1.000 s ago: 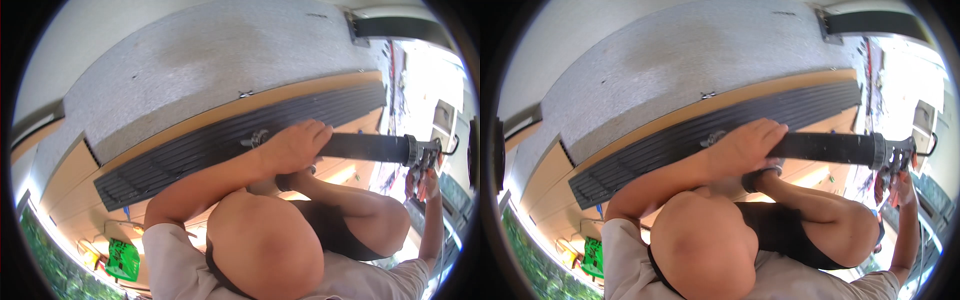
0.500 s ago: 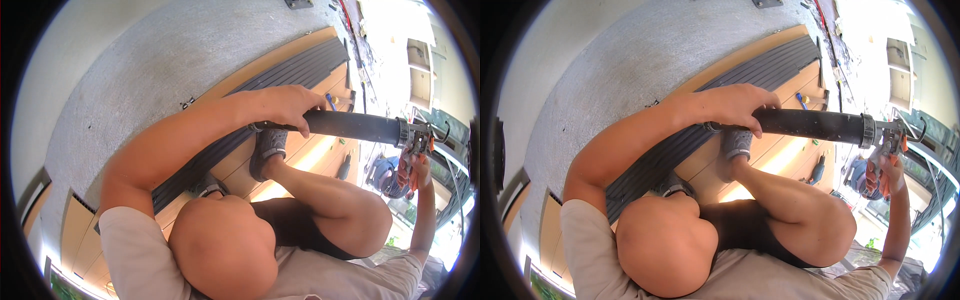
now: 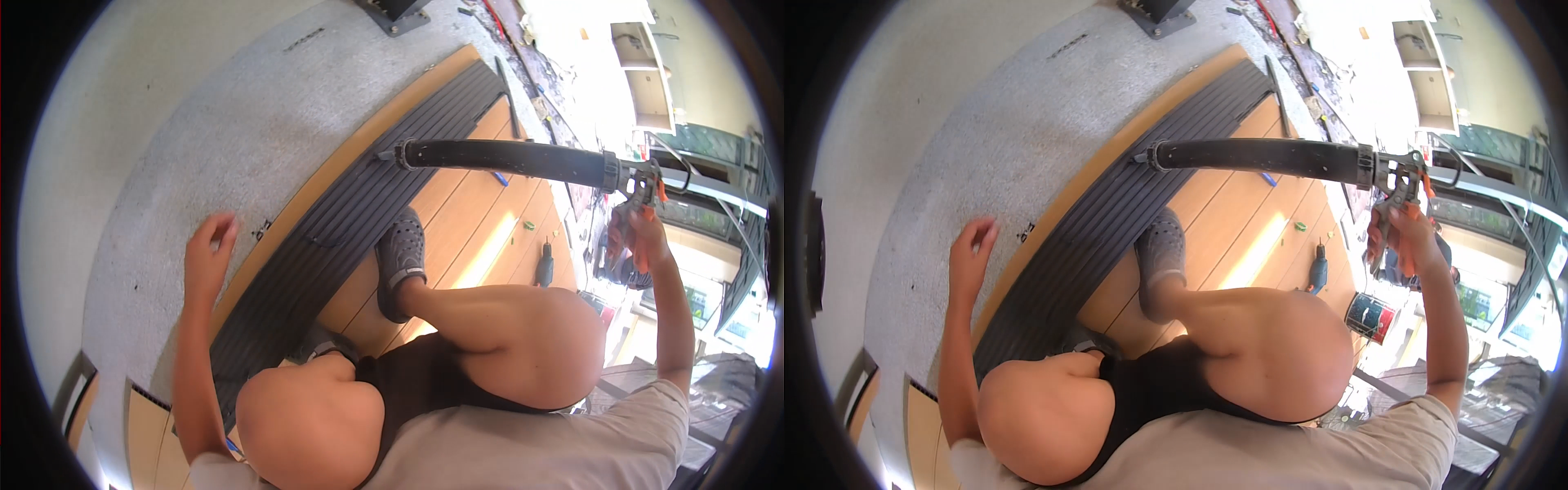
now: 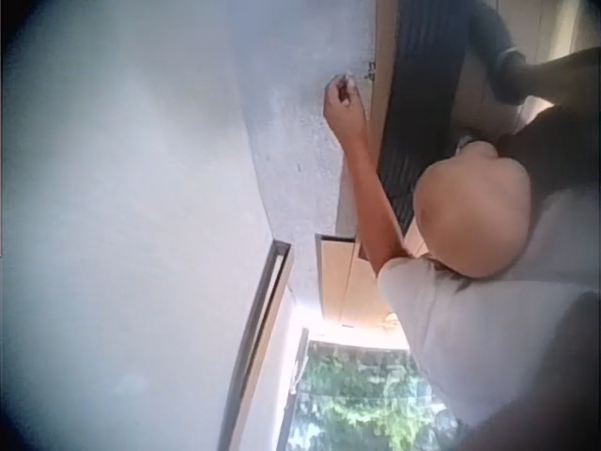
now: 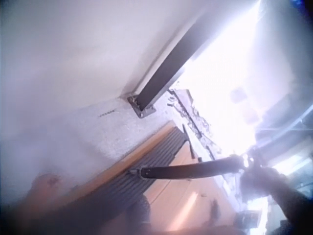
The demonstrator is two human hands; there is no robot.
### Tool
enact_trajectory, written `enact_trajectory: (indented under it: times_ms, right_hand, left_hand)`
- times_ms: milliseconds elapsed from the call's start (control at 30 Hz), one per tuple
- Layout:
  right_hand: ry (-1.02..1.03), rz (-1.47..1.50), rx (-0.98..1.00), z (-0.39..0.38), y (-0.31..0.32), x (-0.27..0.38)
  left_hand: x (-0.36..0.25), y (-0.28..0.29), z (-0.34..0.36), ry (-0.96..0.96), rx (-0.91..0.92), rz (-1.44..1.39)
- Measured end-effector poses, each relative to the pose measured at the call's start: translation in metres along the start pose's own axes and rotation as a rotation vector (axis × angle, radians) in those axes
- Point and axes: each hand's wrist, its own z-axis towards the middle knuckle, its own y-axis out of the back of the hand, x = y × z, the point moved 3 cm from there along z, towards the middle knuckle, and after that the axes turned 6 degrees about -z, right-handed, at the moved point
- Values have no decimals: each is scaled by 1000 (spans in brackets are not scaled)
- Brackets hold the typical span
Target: The person fits a long black trim piece onto the edge of a wood-plank deck using a hammer and a crowbar to align it, applies adhesive from a caulking gun onto the trim, and presses it into place against the wall edge.
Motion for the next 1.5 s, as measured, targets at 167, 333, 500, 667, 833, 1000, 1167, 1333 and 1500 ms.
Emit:
enact_trajectory:
  times_ms: [167, 333, 500, 667, 833, 1000, 1167, 1333, 1500]
  right_hand:
    - [-87, -4, -97, -9, 45, -26]
    - [-148, 68, -167, -36, 71, -47]
    - [70, 22, -158, -13, 45, -32]
    - [120, 84, -87, 38, 40, -30]
    - [-11, 97, -184, 34, 63, -43]
    - [-41, 80, -198, -3, 85, -59]
    - [48, 131, -215, 7, 85, -61]
    - [175, 81, -268, 68, 77, -41]
    - [115, 142, -314, 99, 84, -31]
  left_hand:
    - [56, 25, -65, 123, 23, 106]
    - [58, 12, -72, 197, 48, 49]
    - [42, 10, -72, 73, 28, 133]
    - [35, 20, -77, 142, 51, 152]
    - [52, 31, -90, 222, 50, 167]
    - [56, 30, -94, 246, 15, 149]
    - [60, 26, -97, 209, -2, 203]
    - [47, 38, -104, 138, 3, 267]
    - [81, 60, -134, 205, -91, 153]
